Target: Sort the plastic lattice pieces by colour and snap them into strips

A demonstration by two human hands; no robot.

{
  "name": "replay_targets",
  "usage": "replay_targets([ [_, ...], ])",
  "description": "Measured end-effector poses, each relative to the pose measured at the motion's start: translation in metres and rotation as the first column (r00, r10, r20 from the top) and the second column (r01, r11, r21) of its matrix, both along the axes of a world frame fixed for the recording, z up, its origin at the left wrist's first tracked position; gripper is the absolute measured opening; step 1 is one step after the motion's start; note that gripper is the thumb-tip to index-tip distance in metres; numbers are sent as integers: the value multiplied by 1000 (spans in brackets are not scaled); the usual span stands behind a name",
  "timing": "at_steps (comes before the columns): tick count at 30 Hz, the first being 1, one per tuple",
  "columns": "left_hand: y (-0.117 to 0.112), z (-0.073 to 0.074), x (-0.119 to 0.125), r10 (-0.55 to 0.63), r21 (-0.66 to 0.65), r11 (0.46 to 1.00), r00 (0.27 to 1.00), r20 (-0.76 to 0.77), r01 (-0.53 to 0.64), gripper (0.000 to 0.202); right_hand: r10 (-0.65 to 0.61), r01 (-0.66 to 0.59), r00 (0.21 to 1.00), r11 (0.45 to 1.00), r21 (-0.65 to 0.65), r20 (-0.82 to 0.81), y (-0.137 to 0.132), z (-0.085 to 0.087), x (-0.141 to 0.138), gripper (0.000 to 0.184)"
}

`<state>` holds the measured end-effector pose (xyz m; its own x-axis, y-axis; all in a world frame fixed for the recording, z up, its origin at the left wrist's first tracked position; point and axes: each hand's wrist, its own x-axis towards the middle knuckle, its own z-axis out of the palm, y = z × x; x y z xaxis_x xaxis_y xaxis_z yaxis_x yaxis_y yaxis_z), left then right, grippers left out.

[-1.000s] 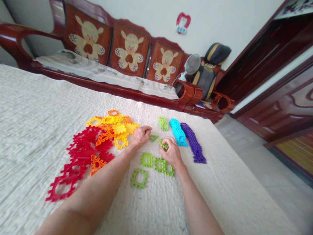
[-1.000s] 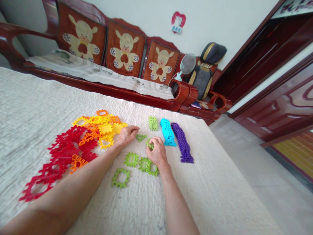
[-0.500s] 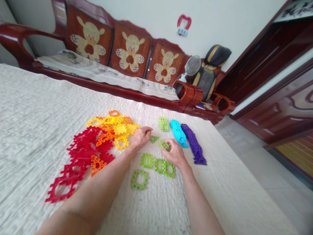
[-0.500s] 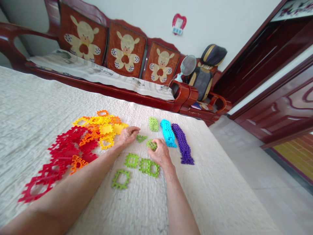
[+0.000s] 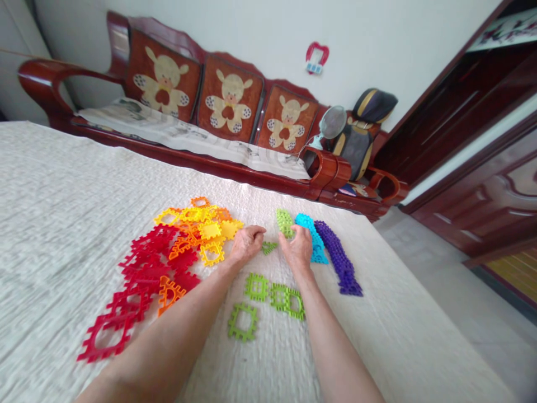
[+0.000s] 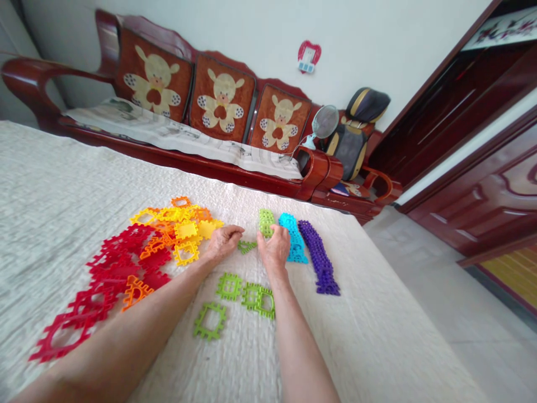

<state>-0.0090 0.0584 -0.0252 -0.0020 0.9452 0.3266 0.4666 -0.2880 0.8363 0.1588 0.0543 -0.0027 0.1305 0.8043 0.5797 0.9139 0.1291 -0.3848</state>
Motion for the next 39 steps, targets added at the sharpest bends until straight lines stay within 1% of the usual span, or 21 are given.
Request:
replay_targets([
  [3, 1, -1, 1, -2, -5, 1000, 1000, -6, 2, 29, -32, 32, 999, 999, 14, -8, 9, -4, 0, 35],
  [6, 1, -1, 1, 8, -9, 1000, 1000, -15, -8, 28, -27, 29, 998, 999, 26, -48, 15, -8, 3, 32],
  [9, 1, 0, 1, 11, -3, 1000, 1000, -20, -12, 28, -31, 32, 997, 999, 6, -73, 18, -12, 5, 33],
  [14, 0, 0, 1, 10, 0, 1000, 1000, -20, -10, 28, -36, 37, 994, 999, 5, -106, 19, -15, 6, 31],
  [19, 0, 2, 1, 14, 0, 1000, 1000, -23, -14, 27, -41, 43, 994, 999, 10, -100, 18, -13, 5, 29],
  [23, 0, 2, 0, 11, -7, 1000, 1000, -24, -11, 28, -59, 59, 991, 998, -12, -116, 17, -12, 5, 29],
  [28, 1, 1, 1, 9, -15, 1000, 1000, -14, -9, 28, -58, 55, 992, 998, -24, -110, 20, -17, 6, 32],
  [33, 0, 0, 1, 15, -10, 1000, 1000, -20, -15, 28, -54, 52, 992, 998, -21, -112, 24, -23, 9, 28],
  [39, 0, 2, 1, 12, -14, 1000, 999, -32, -12, 28, -98, 85, 989, 990, -115, -110, 23, -18, 8, 31],
])
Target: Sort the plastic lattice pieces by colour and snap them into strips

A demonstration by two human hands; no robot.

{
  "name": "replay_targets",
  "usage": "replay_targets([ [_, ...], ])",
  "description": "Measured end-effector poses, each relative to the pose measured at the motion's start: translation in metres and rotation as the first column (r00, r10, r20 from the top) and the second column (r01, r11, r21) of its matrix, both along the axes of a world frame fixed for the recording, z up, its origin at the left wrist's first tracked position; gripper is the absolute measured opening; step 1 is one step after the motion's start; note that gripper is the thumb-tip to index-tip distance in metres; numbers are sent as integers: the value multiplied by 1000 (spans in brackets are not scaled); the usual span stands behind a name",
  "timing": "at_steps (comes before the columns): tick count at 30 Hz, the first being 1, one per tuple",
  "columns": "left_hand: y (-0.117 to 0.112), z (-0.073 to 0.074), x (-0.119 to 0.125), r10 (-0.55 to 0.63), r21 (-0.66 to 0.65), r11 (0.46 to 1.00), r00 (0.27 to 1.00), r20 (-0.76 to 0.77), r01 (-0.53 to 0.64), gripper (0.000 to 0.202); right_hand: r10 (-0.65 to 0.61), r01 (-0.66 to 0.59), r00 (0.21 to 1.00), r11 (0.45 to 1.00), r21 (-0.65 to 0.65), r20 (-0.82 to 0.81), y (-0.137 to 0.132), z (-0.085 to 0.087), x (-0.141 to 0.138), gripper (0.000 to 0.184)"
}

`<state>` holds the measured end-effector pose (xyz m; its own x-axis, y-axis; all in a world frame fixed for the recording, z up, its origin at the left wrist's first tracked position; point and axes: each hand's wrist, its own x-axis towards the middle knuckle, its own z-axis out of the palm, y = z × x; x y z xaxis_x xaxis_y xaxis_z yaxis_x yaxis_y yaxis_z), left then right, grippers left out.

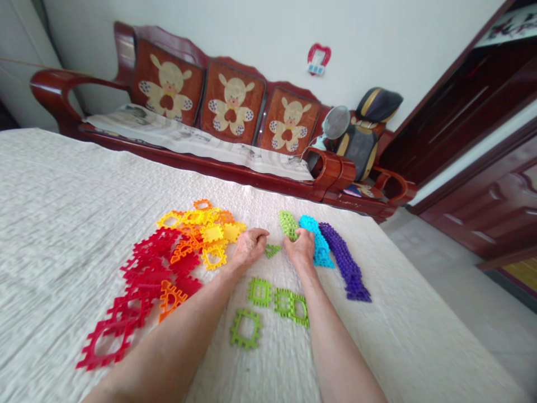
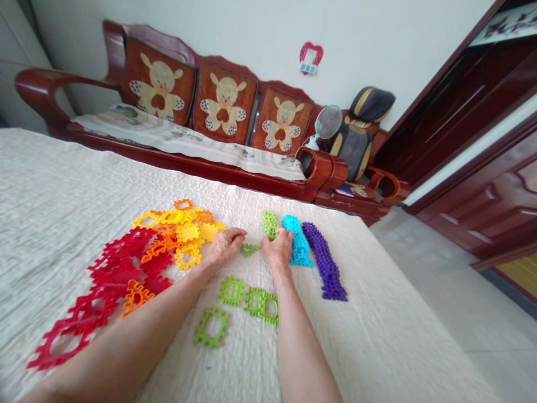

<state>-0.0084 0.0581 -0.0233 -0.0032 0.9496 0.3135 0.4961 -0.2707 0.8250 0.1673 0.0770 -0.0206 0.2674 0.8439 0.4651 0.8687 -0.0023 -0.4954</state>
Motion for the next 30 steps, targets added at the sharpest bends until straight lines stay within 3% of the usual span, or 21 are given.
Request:
replay_targets([
  [11, 1, 0, 0, -11, 9, 1000, 1000, 10, 11, 28, 31, -31, 1000, 999, 23, 3, -10, 10, -4, 38],
  [14, 0, 0, 0, -7, 5, 1000, 1000, 15, 7, 28, 55, -56, 998, 998, 40, 18, -20, 17, 1, 36],
  [17, 0, -1, 0, -3, -3, 1000, 1000, 29, 3, 28, 137, -137, 991, 990, -40, -9, -41, 24, 10, 28],
  [21, 1, -4, -1, -7, 14, 1000, 999, 44, 7, 27, 359, -378, 925, 904, -197, -127, -83, 27, 19, 20],
  [23, 1, -5, -1, -14, 23, 1000, 999, 53, 13, 27, 415, -442, 897, 863, -245, -155, -105, 30, 23, 17],
  [30, 3, -3, -3, -9, -33, 999, 999, 52, 11, 27, 402, -472, 882, 745, -471, -247, -147, 54, 32, 16],
])
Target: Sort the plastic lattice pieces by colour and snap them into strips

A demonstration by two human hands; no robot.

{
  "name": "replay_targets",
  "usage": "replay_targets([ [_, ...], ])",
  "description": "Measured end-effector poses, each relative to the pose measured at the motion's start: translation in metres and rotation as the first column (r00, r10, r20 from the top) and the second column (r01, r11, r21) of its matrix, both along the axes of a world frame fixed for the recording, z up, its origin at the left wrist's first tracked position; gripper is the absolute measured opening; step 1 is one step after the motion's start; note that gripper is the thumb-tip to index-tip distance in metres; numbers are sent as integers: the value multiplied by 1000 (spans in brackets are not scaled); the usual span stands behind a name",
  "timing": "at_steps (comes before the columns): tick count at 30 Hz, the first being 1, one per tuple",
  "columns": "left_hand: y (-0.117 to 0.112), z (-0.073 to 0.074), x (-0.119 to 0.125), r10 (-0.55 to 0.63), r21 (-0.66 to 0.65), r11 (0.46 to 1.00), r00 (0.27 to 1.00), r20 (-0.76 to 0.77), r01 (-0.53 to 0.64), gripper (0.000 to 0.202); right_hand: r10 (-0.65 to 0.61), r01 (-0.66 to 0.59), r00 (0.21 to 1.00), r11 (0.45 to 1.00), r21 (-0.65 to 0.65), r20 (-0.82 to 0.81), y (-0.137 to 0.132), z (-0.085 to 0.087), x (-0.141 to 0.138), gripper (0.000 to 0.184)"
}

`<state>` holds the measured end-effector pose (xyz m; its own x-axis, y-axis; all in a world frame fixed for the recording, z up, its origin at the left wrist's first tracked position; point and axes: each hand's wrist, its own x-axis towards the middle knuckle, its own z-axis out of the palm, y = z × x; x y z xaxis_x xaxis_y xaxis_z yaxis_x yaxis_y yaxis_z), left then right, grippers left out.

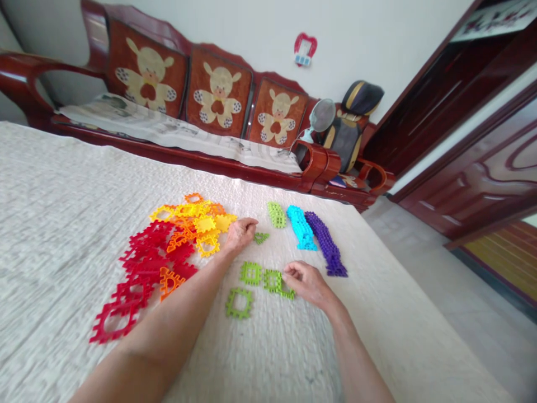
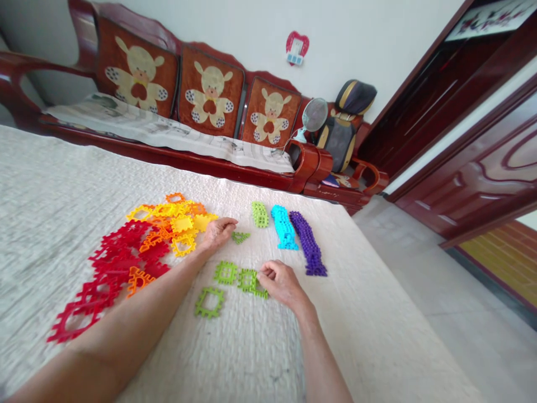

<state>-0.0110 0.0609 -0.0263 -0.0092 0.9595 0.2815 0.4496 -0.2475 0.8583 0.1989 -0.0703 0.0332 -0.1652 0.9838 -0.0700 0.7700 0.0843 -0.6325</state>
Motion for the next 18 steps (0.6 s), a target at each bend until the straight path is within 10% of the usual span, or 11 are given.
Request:
replay_targets([
  [8, 1, -1, 0, 3, 3, 1000, 1000, -9, -3, 28, 119, -116, 982, 993, -26, 146, -19, 14, -7, 49],
  [18, 2, -3, 1, 6, 24, 1000, 1000, 9, -6, 27, 147, -143, 985, 989, -43, 95, -10, 18, 2, 48],
])
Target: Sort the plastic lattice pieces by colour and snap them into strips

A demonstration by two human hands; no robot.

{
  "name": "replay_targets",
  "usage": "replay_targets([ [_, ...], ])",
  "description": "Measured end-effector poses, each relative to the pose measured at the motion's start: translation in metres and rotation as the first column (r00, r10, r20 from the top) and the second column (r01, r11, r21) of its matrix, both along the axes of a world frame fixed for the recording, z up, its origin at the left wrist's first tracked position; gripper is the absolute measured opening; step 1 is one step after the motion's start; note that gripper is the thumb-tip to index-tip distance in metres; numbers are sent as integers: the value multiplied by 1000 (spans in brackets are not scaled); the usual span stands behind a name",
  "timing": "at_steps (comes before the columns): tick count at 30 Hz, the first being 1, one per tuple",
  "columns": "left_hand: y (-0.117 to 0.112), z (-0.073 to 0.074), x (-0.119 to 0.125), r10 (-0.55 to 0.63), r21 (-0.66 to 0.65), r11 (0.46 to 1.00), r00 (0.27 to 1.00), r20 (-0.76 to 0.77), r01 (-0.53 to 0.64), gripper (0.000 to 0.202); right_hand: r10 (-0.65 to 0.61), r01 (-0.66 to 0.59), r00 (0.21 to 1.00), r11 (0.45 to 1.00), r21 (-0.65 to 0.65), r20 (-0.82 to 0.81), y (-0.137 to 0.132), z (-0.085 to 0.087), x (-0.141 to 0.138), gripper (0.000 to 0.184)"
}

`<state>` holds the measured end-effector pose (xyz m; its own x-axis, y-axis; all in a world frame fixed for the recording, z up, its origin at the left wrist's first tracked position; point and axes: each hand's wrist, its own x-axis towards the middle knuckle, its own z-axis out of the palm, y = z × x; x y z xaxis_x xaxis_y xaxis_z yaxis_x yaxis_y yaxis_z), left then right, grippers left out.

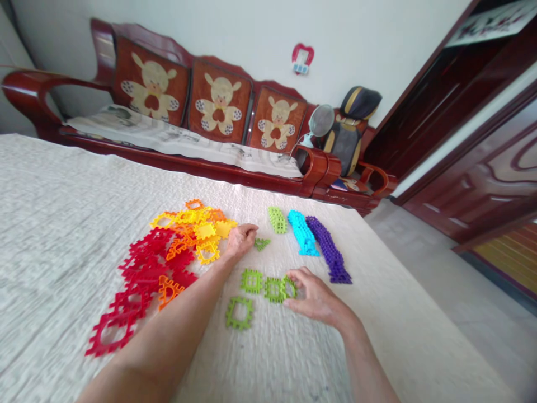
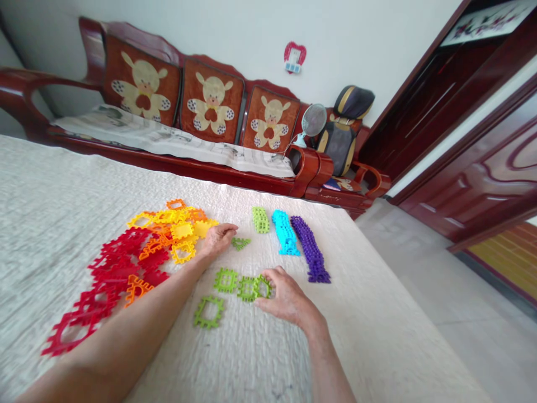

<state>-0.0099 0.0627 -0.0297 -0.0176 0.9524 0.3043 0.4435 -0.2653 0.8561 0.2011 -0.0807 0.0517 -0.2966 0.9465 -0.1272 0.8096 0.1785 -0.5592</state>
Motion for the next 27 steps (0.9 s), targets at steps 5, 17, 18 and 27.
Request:
replay_targets([
  [5, 0, 0, -1, -17, 12, 1000, 1000, -2, 17, 26, -64, 74, 993, 991, 111, -98, 31, -15, -6, 51],
  [17, -2, 3, 0, 8, -24, 1000, 1000, -18, -8, 26, -101, 106, 994, 978, 178, -39, 59, -22, -15, 24],
  [18, -2, 3, 0, 8, -26, 1000, 1000, -20, -8, 26, -110, 115, 993, 980, 162, -43, 62, -23, -13, 23],
  [27, 0, -2, 0, -4, 1, 1000, 1000, -7, 4, 26, -117, 105, 993, 937, 334, 14, 70, -37, -19, 38],
])
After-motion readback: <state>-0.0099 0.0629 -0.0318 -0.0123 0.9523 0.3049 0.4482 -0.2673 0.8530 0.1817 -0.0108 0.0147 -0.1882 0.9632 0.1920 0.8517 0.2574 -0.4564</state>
